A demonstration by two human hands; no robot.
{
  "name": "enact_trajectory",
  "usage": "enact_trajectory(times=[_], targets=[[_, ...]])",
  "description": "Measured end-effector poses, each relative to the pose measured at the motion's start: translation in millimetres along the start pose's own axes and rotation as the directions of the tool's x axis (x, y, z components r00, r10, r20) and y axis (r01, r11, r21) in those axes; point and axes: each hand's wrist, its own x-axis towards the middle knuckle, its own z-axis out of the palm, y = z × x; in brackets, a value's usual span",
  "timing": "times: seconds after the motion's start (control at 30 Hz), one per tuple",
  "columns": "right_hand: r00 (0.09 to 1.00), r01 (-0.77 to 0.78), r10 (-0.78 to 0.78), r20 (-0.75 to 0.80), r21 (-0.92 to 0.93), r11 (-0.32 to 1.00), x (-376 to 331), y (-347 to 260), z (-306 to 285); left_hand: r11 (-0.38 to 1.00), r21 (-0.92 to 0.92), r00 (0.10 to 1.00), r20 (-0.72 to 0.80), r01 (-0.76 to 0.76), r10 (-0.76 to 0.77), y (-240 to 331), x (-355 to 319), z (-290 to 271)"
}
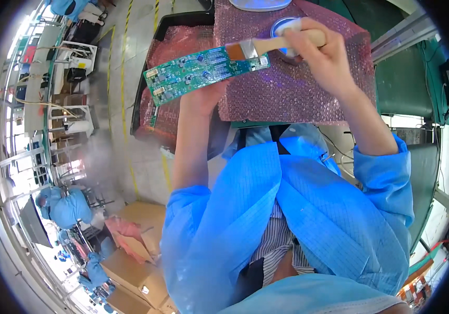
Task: Applying a liquid coating to printed circuit boards using a brush in an electronics factory.
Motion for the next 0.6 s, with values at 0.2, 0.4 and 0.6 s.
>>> enact_trajectory(times=[0.2,0.4,0.6], targets=[[0.998,0.042,-0.047,-0.04,-0.112,0.993,-2.5,1.2,6.0,0.998,0.017,0.997,-0.042,-0.064,0.065,0.6,-4.7,3.0],[0.999,-0.007,0.001,-0.046,-0.137,0.991,-8.2,2.8,8.8,0.992,-0.003,0.991,-0.036,-0.128,0.128,-1.7,-1.9,3.6],[0.995,-0.057,0.049,-0.088,-0.093,0.994,-4.4,-4.3,12.1,0.989,0.024,0.985,-0.086,-0.149,0.15,-4.0,2.0,2.7]])
